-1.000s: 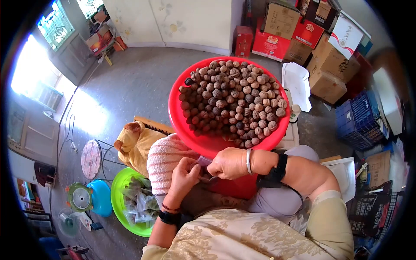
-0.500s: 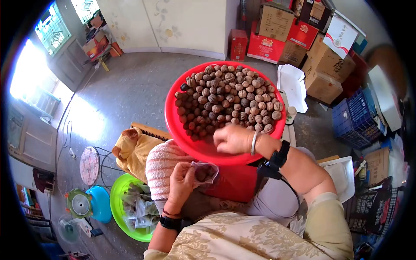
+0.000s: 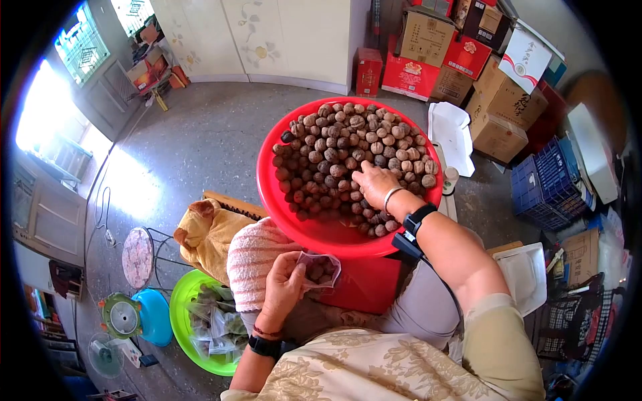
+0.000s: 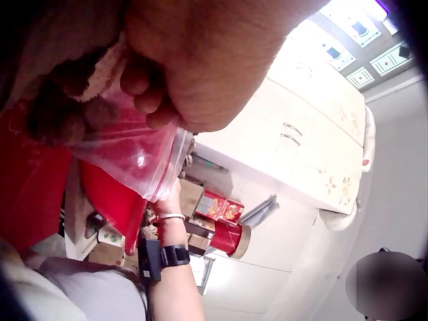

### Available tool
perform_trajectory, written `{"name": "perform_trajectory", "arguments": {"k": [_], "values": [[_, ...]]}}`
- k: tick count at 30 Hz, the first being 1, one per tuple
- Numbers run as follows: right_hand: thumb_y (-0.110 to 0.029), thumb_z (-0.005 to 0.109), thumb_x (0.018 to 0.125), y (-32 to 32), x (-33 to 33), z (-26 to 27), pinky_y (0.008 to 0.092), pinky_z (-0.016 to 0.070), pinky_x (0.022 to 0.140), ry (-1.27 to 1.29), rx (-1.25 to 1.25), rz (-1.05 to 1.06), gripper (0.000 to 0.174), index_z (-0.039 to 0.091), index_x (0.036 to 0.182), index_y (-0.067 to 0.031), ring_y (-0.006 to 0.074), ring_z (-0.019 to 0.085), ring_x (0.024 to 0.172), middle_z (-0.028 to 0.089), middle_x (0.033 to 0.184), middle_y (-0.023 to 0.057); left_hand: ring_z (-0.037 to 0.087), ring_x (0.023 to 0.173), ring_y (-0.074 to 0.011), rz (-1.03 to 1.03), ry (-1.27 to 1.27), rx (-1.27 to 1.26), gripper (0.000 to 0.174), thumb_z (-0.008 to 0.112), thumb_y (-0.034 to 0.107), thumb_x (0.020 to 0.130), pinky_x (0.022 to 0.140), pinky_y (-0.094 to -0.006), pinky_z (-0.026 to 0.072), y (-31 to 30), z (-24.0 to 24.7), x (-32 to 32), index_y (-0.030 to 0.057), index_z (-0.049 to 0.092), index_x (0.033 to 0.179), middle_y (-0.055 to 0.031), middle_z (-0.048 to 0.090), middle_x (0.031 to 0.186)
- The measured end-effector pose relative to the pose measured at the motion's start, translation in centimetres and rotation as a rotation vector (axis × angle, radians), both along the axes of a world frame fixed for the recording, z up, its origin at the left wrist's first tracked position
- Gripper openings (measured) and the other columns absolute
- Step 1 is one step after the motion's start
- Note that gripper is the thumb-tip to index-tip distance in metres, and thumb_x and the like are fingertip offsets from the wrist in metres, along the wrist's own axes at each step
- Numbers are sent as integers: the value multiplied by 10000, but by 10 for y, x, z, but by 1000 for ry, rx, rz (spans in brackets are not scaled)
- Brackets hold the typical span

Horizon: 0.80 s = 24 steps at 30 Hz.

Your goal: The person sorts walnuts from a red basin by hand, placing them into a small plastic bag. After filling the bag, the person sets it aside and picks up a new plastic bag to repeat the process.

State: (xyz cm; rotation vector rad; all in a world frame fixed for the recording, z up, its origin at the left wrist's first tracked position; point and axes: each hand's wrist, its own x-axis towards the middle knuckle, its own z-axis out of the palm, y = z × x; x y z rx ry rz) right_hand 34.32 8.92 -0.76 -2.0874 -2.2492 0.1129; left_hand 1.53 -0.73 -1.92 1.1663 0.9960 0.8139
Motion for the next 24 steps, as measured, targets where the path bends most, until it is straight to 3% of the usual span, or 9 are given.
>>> {"name": "perform_trajectory", "arguments": {"k": [11, 13, 18, 20, 22, 24], "values": [[-77, 592, 879, 5, 6, -6, 491, 541, 909, 17, 3, 43, 143, 654, 1006, -63, 398, 656, 1072, 602, 1161, 182, 498, 537, -30, -13, -9, -44, 201, 563, 84, 1038, 440, -191, 375, 1, 0, -1, 29, 557, 1231, -9, 652, 843], [-76, 600, 870, 5, 8, -6, 490, 538, 919, 6, 20, 60, 149, 654, 1007, -49, 397, 654, 1080, 605, 1166, 180, 496, 532, -30, -15, -23, 58, 199, 558, 79, 1038, 437, -191, 379, 1, -2, 1, 26, 554, 1230, -13, 654, 856], [-110, 601, 864, 2, 3, 12, 483, 527, 954, 134, -3, -85, 205, 641, 1054, -46, 400, 647, 1103, 626, 1218, 190, 497, 530, -31, -23, -12, -23, 185, 549, 73, 1039, 434, -189, 380, 1, 4, 1, 21, 561, 1216, -18, 657, 868], [-144, 600, 866, 5, 5, 10, 486, 534, 928, 132, -20, -101, 226, 633, 1066, -44, 409, 659, 1076, 673, 1132, 190, 497, 529, -31, -21, -17, -32, 182, 548, 70, 1039, 433, -190, 380, 2, 1, 1, 20, 564, 1212, -19, 657, 870], [-153, 624, 841, 6, 3, 11, 503, 529, 810, 248, -18, -150, 158, 586, 958, -55, 411, 660, 928, 686, 946, 175, 497, 530, -32, -11, -19, 39, 179, 549, 66, 1036, 430, -192, 379, 2, -2, 2, 17, 568, 1208, -20, 656, 869], [-195, 676, 837, 1, 0, 16, 471, 541, 779, 332, 6, -106, 214, 612, 976, -45, 379, 684, 872, 708, 918, 169, 498, 530, -32, -12, -11, 51, 181, 549, 65, 1035, 429, -192, 378, 2, -1, 2, 16, 567, 1208, -22, 656, 875]]}}
